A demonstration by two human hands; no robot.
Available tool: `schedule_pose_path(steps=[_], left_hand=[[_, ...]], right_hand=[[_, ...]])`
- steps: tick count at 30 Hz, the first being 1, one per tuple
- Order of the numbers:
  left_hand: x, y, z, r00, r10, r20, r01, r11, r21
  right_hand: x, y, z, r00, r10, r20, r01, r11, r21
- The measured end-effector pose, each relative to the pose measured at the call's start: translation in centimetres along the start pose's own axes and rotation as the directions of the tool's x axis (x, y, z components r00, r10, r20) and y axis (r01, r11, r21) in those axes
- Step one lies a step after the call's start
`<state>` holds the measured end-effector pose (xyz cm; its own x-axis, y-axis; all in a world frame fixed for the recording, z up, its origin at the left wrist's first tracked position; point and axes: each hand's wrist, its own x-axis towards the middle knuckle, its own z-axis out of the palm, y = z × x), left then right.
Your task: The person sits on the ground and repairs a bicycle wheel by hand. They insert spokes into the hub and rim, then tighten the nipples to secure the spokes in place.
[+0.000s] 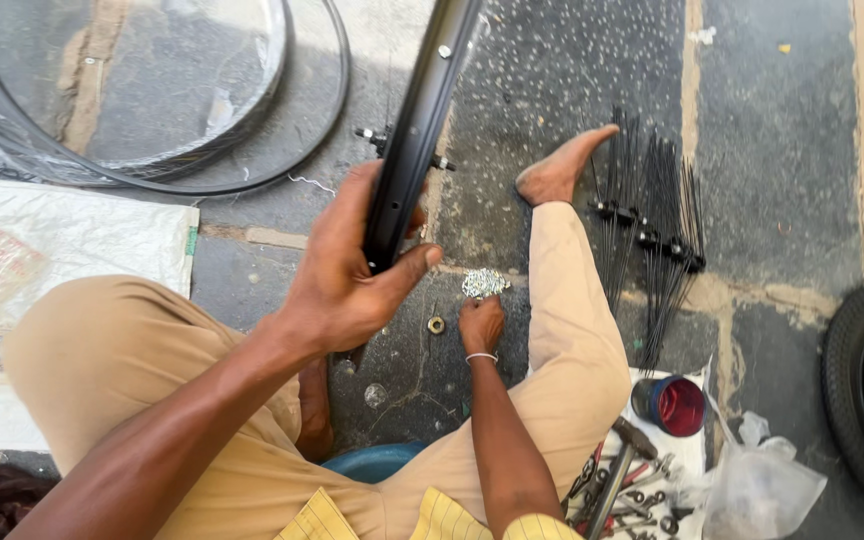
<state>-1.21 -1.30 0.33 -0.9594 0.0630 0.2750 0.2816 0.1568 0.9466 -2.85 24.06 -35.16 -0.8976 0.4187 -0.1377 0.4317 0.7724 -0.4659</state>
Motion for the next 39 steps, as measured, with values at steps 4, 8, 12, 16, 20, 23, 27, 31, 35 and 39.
schedule_pose_path(steps=[4, 8, 12, 16, 20, 23, 27, 31, 35, 39], left_hand=[[-0.6, 0.2, 0.0, 0.996, 0.081, -0.039, -0.079, 0.995, 0.055], [-0.9, 0.2, 0.0, 0.996, -0.086, -0.005, 0.086, 0.995, 0.045], [-0.9, 0.4, 0.0, 0.999, -0.046, -0.022, 0.044, 0.997, -0.064], [-1.2, 0.5, 0.1, 0.992, 0.110, -0.063, -0.113, 0.992, -0.055], [-1.4, 0.1, 0.2, 1.000, 0.024, -0.016, -0.025, 0.996, -0.082], [-1.6, -0.3, 0.3, 0.993, 0.104, -0.055, -0.108, 0.991, -0.076], [-1.5, -0.8, 0.5, 0.991, 0.120, -0.059, -0.125, 0.988, -0.086], [-1.5, -0.9, 0.7, 0.989, 0.141, -0.047, -0.144, 0.985, -0.091], [-1.4, -0.6, 0.7, 0.985, 0.165, -0.058, -0.171, 0.979, -0.111], [-1.5, 0.0, 0.6, 0.993, 0.108, -0.038, -0.112, 0.987, -0.116]], right_hand=[[0.5, -4.2, -4.2, 0.984, 0.093, 0.149, -0.161, 0.819, 0.550], [0.7, -11.4, -14.8, 0.939, -0.209, 0.271, -0.239, 0.168, 0.957], [-3.4, -18.7, -26.5, 0.807, -0.589, 0.032, 0.034, 0.101, 0.994], [-8.4, -24.3, -31.5, 0.565, -0.822, -0.075, 0.506, 0.273, 0.818], [-9.3, -27.3, -32.8, 0.470, -0.882, 0.037, 0.642, 0.370, 0.671], [-8.6, -27.9, -33.1, 0.457, -0.883, 0.106, 0.608, 0.397, 0.688], [-8.0, -27.6, -33.0, 0.455, -0.878, 0.147, 0.584, 0.419, 0.695], [-8.0, -27.7, -32.8, 0.453, -0.881, 0.134, 0.606, 0.415, 0.679], [-8.5, -28.1, -33.0, 0.458, -0.880, 0.126, 0.647, 0.427, 0.631], [-9.0, -27.2, -32.4, 0.507, -0.862, -0.015, 0.690, 0.396, 0.606]])
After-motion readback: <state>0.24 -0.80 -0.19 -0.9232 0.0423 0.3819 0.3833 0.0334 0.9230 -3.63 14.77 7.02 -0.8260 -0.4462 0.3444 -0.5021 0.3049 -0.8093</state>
